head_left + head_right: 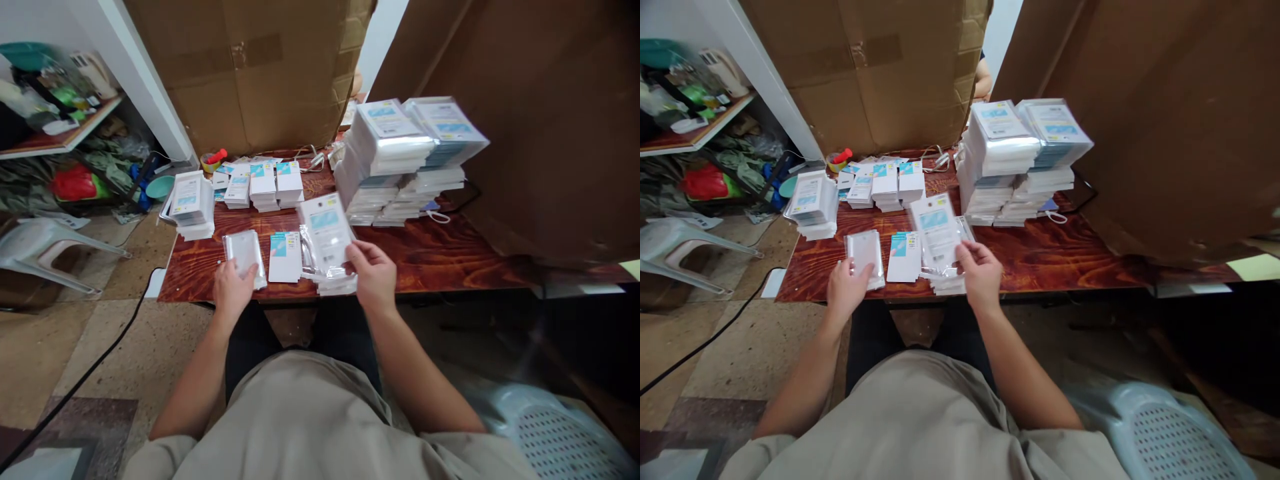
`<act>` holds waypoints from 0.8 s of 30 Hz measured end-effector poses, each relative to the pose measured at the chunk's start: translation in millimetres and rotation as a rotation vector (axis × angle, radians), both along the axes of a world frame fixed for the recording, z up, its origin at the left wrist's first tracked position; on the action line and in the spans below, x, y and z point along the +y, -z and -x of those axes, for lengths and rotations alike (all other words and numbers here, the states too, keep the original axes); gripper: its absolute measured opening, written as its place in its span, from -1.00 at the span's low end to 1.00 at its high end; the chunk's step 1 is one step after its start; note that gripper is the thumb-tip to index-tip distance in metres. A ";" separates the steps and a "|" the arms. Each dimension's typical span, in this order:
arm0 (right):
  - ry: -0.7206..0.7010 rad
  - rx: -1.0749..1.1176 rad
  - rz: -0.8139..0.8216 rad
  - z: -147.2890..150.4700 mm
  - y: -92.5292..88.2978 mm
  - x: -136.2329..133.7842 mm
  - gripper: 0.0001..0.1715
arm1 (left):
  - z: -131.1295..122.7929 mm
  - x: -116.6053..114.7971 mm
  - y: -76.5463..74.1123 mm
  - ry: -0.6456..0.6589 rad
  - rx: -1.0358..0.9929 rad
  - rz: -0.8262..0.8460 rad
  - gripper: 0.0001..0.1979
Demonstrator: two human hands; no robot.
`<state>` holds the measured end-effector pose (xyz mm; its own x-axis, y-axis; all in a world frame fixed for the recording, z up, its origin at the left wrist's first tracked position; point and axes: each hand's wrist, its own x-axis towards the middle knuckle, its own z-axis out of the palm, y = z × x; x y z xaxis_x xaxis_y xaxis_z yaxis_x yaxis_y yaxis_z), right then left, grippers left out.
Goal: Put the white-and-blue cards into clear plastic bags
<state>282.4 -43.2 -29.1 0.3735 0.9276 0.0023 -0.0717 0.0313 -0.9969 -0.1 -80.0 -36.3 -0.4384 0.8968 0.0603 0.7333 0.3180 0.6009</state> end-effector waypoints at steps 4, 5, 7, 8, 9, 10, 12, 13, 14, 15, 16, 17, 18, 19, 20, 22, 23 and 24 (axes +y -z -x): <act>0.179 -0.507 -0.189 -26.9 5.9 16.5 -0.46 | 31.6 20.4 14.5 -0.057 0.188 0.171 -0.32; 0.191 -0.666 -0.273 -23.7 8.1 13.7 -0.48 | 37.6 23.5 17.4 -0.051 0.145 0.208 -0.34; 0.059 -0.923 -0.404 -5.8 11.9 3.5 -0.61 | 46.9 28.2 20.8 -0.055 0.061 0.255 -0.41; -0.076 -1.016 -0.437 7.4 13.2 -2.0 -0.67 | 50.4 30.2 21.2 -0.065 0.033 0.272 -0.44; -0.240 -1.105 -0.444 21.9 14.1 -6.2 -0.71 | 53.2 31.9 20.9 -0.071 0.019 0.288 -0.49; -0.390 -1.197 -0.431 36.5 14.6 -8.6 -0.73 | 55.4 33.4 20.1 -0.071 0.021 0.298 -0.55; -0.611 -1.370 -0.376 61.8 14.8 -7.2 -0.69 | 58.6 35.2 17.6 -0.049 0.056 0.295 -0.67; -0.686 -1.444 -0.337 71.1 14.5 -4.3 -0.66 | 59.8 35.3 16.2 -0.030 0.080 0.282 -0.71; -0.749 -1.505 -0.301 78.0 14.3 -1.0 -0.65 | 60.6 34.7 15.0 -0.008 0.101 0.264 -0.72; -0.799 -1.553 -0.273 82.6 14.2 1.8 -0.66 | 61.2 33.6 13.9 0.014 0.119 0.246 -0.73; -0.836 -1.591 -0.256 85.4 14.2 3.4 -0.67 | 61.6 31.9 13.0 0.030 0.134 0.230 -0.72; -0.856 -1.619 -0.251 87.0 14.5 3.5 -0.66 | 61.7 29.8 12.2 0.041 0.149 0.216 -0.70; -0.859 -1.643 -0.256 88.0 15.1 2.1 -0.63 | 61.5 27.6 11.4 0.049 0.166 0.201 -0.67; -0.847 -1.663 -0.269 88.7 16.2 -0.6 -0.58 | 61.0 25.4 10.8 0.057 0.180 0.175 -0.65; -0.831 -1.678 -0.283 89.3 17.7 -4.2 -0.54 | 60.3 23.4 10.2 0.064 0.186 0.132 -0.63; -0.808 -1.668 -0.299 90.7 22.7 -12.3 -0.47 | 58.4 20.6 9.3 0.092 0.178 0.007 -0.61; -0.802 -1.641 -0.302 91.3 26.0 -16.1 -0.45 | 57.3 19.9 9.2 0.107 0.168 -0.067 -0.61; -0.797 -1.607 -0.301 91.6 29.8 -19.3 -0.43 | 56.0 19.5 9.3 0.115 0.155 -0.139 -0.62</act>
<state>190.8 -62.6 -58.9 -0.6439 0.7631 0.0550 0.7598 0.6462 -0.0717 -56.1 -60.5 -45.5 -0.3100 0.9185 0.2454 0.8467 0.1493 0.5107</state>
